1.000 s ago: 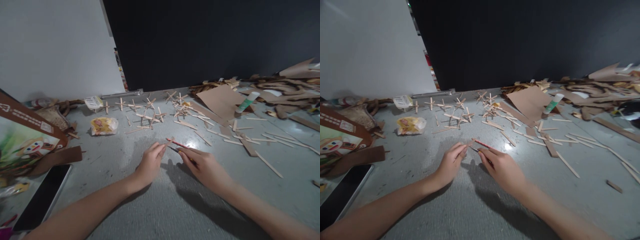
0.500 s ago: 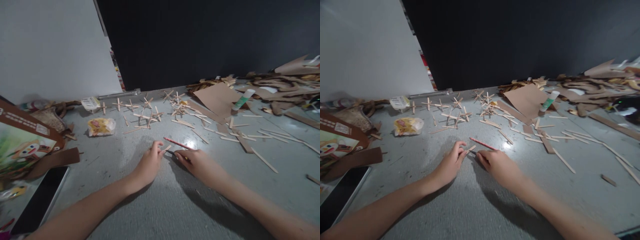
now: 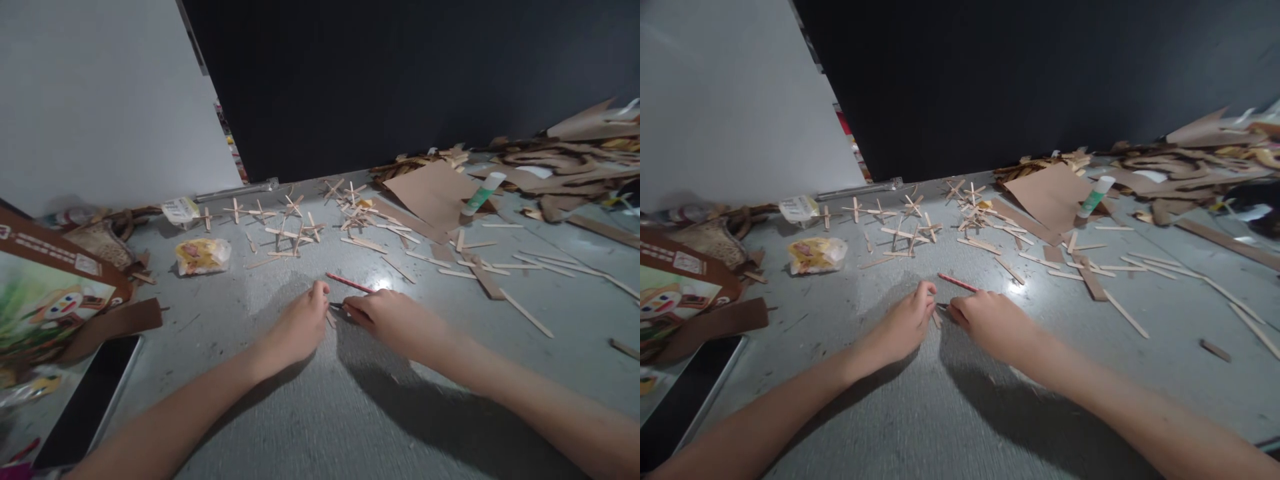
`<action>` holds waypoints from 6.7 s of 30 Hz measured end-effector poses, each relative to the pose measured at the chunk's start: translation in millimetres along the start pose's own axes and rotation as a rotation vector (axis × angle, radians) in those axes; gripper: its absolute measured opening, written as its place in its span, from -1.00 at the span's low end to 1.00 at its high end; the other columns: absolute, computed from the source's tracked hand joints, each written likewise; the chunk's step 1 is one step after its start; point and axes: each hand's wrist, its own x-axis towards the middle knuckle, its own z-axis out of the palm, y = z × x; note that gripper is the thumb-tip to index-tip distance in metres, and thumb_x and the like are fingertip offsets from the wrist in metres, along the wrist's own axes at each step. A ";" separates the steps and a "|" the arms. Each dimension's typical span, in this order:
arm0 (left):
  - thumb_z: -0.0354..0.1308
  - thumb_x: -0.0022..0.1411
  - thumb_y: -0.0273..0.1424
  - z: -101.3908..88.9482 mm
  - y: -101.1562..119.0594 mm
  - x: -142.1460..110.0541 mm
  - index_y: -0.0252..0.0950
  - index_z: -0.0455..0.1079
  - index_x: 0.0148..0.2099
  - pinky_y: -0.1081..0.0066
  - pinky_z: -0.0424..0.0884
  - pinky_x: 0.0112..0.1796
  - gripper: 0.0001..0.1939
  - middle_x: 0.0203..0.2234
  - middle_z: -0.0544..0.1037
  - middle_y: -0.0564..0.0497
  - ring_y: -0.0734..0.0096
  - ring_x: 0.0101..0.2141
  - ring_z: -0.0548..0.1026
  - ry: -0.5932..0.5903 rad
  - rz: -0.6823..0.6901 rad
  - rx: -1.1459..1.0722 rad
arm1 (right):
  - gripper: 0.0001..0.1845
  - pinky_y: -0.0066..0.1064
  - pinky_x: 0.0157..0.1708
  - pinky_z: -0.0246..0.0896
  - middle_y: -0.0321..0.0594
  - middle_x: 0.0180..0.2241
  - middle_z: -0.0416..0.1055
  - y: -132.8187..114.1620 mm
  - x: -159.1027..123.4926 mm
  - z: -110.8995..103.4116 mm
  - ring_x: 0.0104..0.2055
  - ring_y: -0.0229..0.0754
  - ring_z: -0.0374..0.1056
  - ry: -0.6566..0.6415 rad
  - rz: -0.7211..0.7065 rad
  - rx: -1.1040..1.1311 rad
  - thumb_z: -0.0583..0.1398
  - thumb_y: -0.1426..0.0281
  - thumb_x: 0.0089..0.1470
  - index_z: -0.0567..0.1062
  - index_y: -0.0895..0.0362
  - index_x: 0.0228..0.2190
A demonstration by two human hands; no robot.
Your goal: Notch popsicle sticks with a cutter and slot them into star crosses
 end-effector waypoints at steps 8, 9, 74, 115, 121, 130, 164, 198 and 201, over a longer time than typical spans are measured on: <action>-0.02 0.45 -0.48 -15.1 -14.6 0.4 -0.29 0.34 0.16 0.21 0.40 -0.10 -0.71 -0.26 0.51 -0.10 0.11 -0.15 0.51 0.193 -0.094 0.066 | -0.70 -0.36 -0.52 -0.18 -0.23 -0.50 0.51 -0.3 0.9 -12.2 -0.53 -0.21 0.36 -0.009 0.039 -0.049 0.10 0.38 0.42 0.59 0.05 -0.31; 0.04 0.44 -0.48 -17.3 -16.8 -0.2 -0.29 0.39 0.13 0.19 0.40 -0.06 -0.73 -0.23 0.52 -0.11 0.09 -0.10 0.49 0.211 -0.068 0.084 | -0.70 -0.36 -0.52 -0.17 -0.22 -0.48 0.53 0.7 0.7 -12.7 -0.52 -0.20 0.38 0.000 0.043 -0.045 0.10 0.37 0.43 0.60 0.05 -0.29; 0.19 0.28 -0.65 -45.8 -49.9 21.7 -0.29 0.56 -0.35 0.44 0.37 -0.23 -0.78 -0.37 0.59 0.00 0.41 -0.33 0.54 -0.221 0.374 -0.166 | -0.70 -0.18 -0.09 0.32 -0.09 -0.21 0.54 31.9 41.9 29.0 -0.10 -0.04 0.44 0.281 -0.635 0.017 0.01 0.56 0.43 0.52 0.13 -0.07; 0.34 0.15 -0.53 -32.2 -49.4 16.6 -0.32 0.56 -0.40 0.41 0.28 -0.33 -0.92 -0.40 0.48 0.05 0.48 -0.44 0.38 -0.125 0.142 -0.240 | -0.72 -0.16 -0.02 0.34 -0.11 -0.25 0.50 27.4 40.6 20.0 -0.15 -0.05 0.41 0.249 -0.691 -0.087 0.03 0.56 0.41 0.54 0.17 -0.09; 0.34 0.15 -0.52 -33.3 -47.2 16.4 -0.33 0.56 -0.40 0.39 0.27 -0.33 -0.93 -0.40 0.48 0.04 0.46 -0.43 0.38 -0.131 0.114 -0.269 | -0.66 -0.20 -0.11 0.28 -0.08 -0.26 0.50 28.0 39.6 14.9 -0.15 -0.04 0.39 0.263 -0.679 -0.147 -0.03 0.56 0.43 0.54 0.17 -0.10; 0.33 0.16 -0.53 -32.5 -48.7 16.7 -0.32 0.56 -0.40 0.42 0.26 -0.34 -0.92 -0.39 0.48 0.05 0.49 -0.45 0.37 -0.126 0.138 -0.252 | -0.68 -0.20 -0.10 0.29 -0.10 -0.26 0.51 23.4 38.7 16.2 -0.18 -0.05 0.40 0.289 -0.700 -0.166 -0.01 0.53 0.46 0.54 0.17 -0.13; 0.28 0.11 -0.56 -46.4 -44.8 9.1 -0.32 0.46 -0.41 0.36 0.37 -0.23 -0.91 -0.37 0.54 -0.02 0.32 -0.31 0.50 -0.190 0.317 -0.168 | -0.86 -0.19 -0.09 0.30 -0.06 -0.30 0.61 -34.1 50.9 -24.0 -0.18 -0.01 0.49 0.184 -1.047 -0.714 0.23 0.55 0.29 0.61 0.18 -0.28; 0.39 0.24 -0.36 -75.2 37.9 13.1 -0.22 0.69 -0.06 0.29 0.49 -0.13 -0.78 -0.26 0.73 -0.04 0.29 -0.26 0.62 0.097 0.153 -0.464 | -0.63 -0.22 -0.48 0.29 -0.02 -0.32 0.66 -70.9 38.7 -36.0 -0.37 0.06 0.54 -0.131 -0.837 -1.083 0.21 0.63 0.07 0.64 0.17 -0.10; 0.40 0.23 -0.31 -75.4 34.9 13.6 -0.21 0.69 -0.05 0.30 0.50 -0.14 -0.76 -0.22 0.73 -0.07 0.26 -0.22 0.64 0.054 0.167 -0.524 | -0.74 -0.18 -0.43 0.30 -0.04 -0.32 0.66 -74.6 40.3 -34.3 -0.35 0.10 0.55 -0.179 -0.842 -1.072 0.25 0.63 0.03 0.68 0.12 -0.32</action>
